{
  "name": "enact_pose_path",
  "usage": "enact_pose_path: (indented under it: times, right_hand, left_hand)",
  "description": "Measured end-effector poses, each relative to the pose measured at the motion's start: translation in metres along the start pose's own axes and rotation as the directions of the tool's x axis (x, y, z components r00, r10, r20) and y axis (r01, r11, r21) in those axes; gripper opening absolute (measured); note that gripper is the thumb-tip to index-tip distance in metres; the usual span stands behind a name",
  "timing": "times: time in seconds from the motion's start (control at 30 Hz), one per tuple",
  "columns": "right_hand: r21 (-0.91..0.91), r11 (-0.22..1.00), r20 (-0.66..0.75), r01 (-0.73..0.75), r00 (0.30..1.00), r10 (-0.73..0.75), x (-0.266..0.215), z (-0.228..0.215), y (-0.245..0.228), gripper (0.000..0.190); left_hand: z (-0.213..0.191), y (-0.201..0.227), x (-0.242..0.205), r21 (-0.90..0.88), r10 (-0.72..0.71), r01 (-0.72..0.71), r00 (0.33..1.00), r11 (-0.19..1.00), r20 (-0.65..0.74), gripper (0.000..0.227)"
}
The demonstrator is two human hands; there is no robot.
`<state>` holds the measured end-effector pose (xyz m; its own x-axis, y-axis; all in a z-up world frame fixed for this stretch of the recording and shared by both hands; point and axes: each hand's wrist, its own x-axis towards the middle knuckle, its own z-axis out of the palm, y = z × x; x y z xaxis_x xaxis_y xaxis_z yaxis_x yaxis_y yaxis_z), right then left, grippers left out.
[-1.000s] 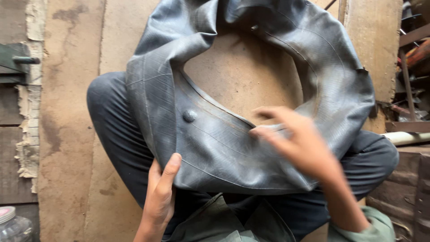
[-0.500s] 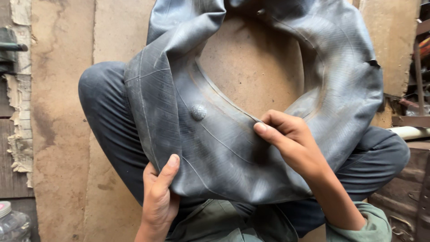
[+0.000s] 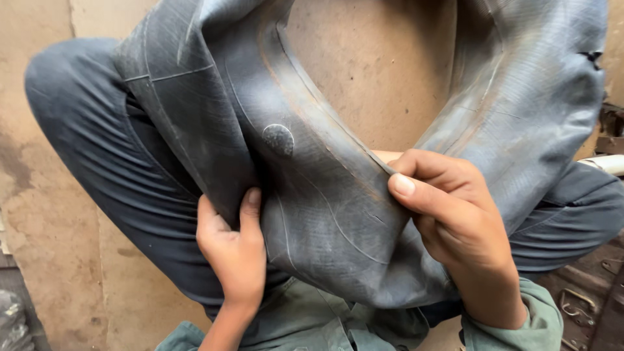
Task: The person inspects a large black rubber tire tube, locating a patch and a tear. They use a small orange tool to probe the tear and then apply a black adhesive patch over the damaged area, pressing it down firmly.
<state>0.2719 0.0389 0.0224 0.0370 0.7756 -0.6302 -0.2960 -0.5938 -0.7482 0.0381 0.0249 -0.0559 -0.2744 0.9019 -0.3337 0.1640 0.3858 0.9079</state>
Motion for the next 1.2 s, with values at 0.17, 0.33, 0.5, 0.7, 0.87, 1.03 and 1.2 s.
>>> enact_pose_path:
  times: [0.17, 0.33, 0.5, 0.7, 0.87, 1.03, 1.2]
  right_hand:
    - [0.0, 0.999, -0.027, 0.047, 0.999, -0.047, -0.001, -0.006, 0.006, 0.015]
    - [0.047, 0.999, -0.105, 0.0, 0.994, 0.005, -0.001, 0.004, -0.001, 0.012]
    - [0.158, 0.987, -0.038, 0.043, 0.999, -0.038, 0.004, -0.002, 0.012, 0.01]
    - [0.19, 0.974, 0.074, 0.126, 0.987, -0.142, 0.0, -0.007, 0.023, 0.015]
    - [-0.38, 0.875, 0.199, 0.302, 0.95, -0.241, -0.012, 0.011, -0.006, 0.023]
    - [-0.716, 0.417, 0.573, 0.559, 0.813, -0.106, 0.003, -0.006, -0.029, 0.048]
    - [-0.693, 0.418, 0.531, 0.588, 0.808, -0.255, 0.006, -0.014, -0.016, 0.041]
  left_hand:
    - [-0.003, 0.056, -0.025, 0.512, 0.521, -0.445, 0.853, 0.735, -0.006, 0.07]
    - [0.027, 0.083, -0.065, 0.355, 0.46, -0.558, 0.826, 0.751, 0.325, 0.089]
    - [0.045, 0.074, -0.061, 0.289, 0.495, -0.559, 0.826, 0.777, 0.268, 0.054]
    - [0.044, 0.067, -0.054, 0.145, 0.544, -0.589, 0.799, 0.795, 0.258, 0.036]
    - [0.03, 0.061, -0.044, 0.137, 0.562, -0.621, 0.767, 0.772, 0.31, 0.036]
    - [0.028, 0.062, -0.041, 0.119, 0.59, -0.643, 0.75, 0.757, 0.3, 0.026]
    - [0.028, 0.068, -0.038, 0.044, 0.565, -0.596, 0.779, 0.801, 0.271, 0.022]
